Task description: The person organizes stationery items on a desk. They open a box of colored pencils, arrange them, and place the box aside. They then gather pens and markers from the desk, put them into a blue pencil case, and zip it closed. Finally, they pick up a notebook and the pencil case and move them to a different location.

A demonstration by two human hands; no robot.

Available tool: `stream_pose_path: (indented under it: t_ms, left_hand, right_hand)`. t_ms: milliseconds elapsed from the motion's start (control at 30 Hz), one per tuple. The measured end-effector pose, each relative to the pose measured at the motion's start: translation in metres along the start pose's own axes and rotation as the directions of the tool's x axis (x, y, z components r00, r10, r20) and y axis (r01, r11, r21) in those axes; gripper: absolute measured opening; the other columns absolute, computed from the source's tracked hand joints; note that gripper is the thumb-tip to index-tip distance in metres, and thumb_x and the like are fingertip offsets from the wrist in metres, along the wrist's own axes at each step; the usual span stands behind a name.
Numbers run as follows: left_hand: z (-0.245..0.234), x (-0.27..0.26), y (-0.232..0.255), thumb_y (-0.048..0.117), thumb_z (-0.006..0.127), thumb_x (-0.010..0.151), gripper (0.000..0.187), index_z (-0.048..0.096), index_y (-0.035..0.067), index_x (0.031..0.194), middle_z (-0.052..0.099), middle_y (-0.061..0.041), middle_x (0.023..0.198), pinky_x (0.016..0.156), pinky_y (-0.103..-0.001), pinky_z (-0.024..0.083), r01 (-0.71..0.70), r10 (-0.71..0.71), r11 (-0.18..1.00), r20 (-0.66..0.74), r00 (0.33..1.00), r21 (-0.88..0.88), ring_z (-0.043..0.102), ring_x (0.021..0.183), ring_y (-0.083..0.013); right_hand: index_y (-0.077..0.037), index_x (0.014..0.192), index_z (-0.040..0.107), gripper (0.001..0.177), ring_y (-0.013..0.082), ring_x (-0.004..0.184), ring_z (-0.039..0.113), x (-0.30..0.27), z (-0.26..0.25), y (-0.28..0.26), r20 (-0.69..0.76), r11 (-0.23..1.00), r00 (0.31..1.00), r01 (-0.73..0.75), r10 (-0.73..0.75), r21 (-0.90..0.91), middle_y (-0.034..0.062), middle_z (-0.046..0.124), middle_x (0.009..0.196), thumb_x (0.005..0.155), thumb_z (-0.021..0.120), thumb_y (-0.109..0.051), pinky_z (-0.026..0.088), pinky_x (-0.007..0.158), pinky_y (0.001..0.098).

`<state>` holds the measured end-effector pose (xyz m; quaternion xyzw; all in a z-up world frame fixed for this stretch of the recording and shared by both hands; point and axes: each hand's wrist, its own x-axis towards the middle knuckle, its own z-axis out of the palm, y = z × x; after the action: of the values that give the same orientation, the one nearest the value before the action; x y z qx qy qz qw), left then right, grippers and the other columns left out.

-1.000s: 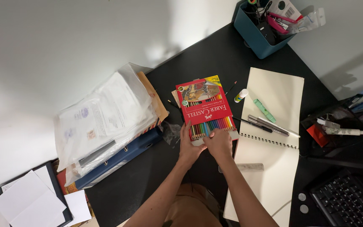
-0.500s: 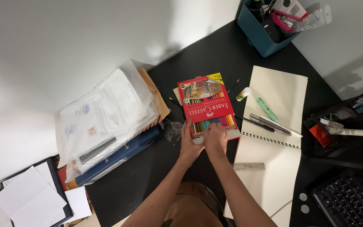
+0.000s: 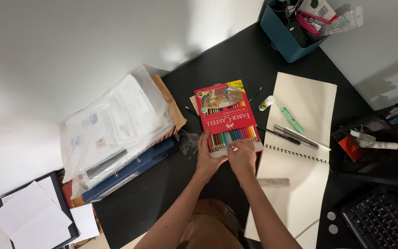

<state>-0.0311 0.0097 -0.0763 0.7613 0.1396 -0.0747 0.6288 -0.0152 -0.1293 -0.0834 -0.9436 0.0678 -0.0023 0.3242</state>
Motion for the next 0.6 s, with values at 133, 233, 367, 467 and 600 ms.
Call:
stream_pose_path:
  t_ms: [133, 233, 367, 467, 600]
  left_hand:
    - [0.0, 0.0, 0.003, 0.012, 0.094, 0.064, 0.123, 0.02, 0.022, 0.161, 0.02, -0.011, 0.165, 0.118, -0.042, 0.042, 0.032, -0.032, 0.999, 0.021, 0.999, 0.004, 0.03, 0.151, -0.0298]
    - [0.001, -0.002, 0.003, 0.012, 0.095, 0.066, 0.122, 0.019, 0.021, 0.161, 0.02, -0.012, 0.165, 0.12, -0.043, 0.039, -0.001, 0.001, 1.0, 0.009, 1.0, 0.027, 0.029, 0.152, -0.0306]
    - [0.0, -0.001, 0.007, 0.01, 0.092, 0.063, 0.123, 0.019, 0.023, 0.161, 0.02, -0.011, 0.165, 0.118, -0.041, 0.042, 0.053, -0.053, 0.999, 0.023, 0.998, 0.01, 0.031, 0.151, -0.029]
    - [0.0, -0.003, 0.005, 0.011, 0.093, 0.065, 0.122, 0.02, 0.021, 0.162, 0.022, -0.012, 0.165, 0.119, -0.042, 0.04, -0.003, 0.003, 1.0, 0.003, 1.0, 0.021, 0.031, 0.152, -0.0298]
    - [-0.001, -0.002, 0.0, 0.01, 0.096, 0.064, 0.122, 0.022, 0.018, 0.161, 0.024, -0.013, 0.164, 0.119, -0.043, 0.039, -0.063, 0.064, 0.998, -0.007, 0.998, 0.023, 0.032, 0.151, -0.0307]
  right_hand:
    - [-0.003, 0.089, 0.077, 0.015, 0.0299, 0.103, 0.064, 0.001, 0.008, -0.008, 0.046, 0.993, 0.994, -0.091, 0.095, -0.077, 0.0138, 0.071, 0.094, 0.084, 0.075, -0.018, 0.054, 0.09, 0.0444]
    - [-0.002, 0.088, 0.075, 0.018, 0.0276, 0.102, 0.065, 0.001, 0.014, -0.012, -0.005, 0.99, 0.999, -0.042, 0.042, -0.133, 0.014, 0.071, 0.094, 0.089, 0.073, -0.02, 0.053, 0.094, 0.0436]
    - [-0.003, 0.083, 0.075, 0.013, 0.0292, 0.1, 0.064, 0.002, 0.025, -0.015, -0.109, 0.986, 0.994, -0.037, 0.019, -0.16, 0.0124, 0.07, 0.091, 0.086, 0.073, -0.016, 0.051, 0.094, 0.0435]
    - [-0.004, 0.085, 0.075, 0.013, 0.028, 0.097, 0.063, 0.006, 0.031, -0.012, -0.132, 0.983, 0.991, -0.011, -0.013, -0.183, 0.0106, 0.07, 0.09, 0.087, 0.073, -0.016, 0.052, 0.093, 0.0424]
    - [-0.007, 0.091, 0.077, 0.016, 0.0277, 0.1, 0.059, 0.016, 0.028, -0.008, -0.027, 0.986, 0.999, 0.016, -0.021, -0.168, 0.0099, 0.068, 0.095, 0.091, 0.075, -0.023, 0.051, 0.094, 0.0423]
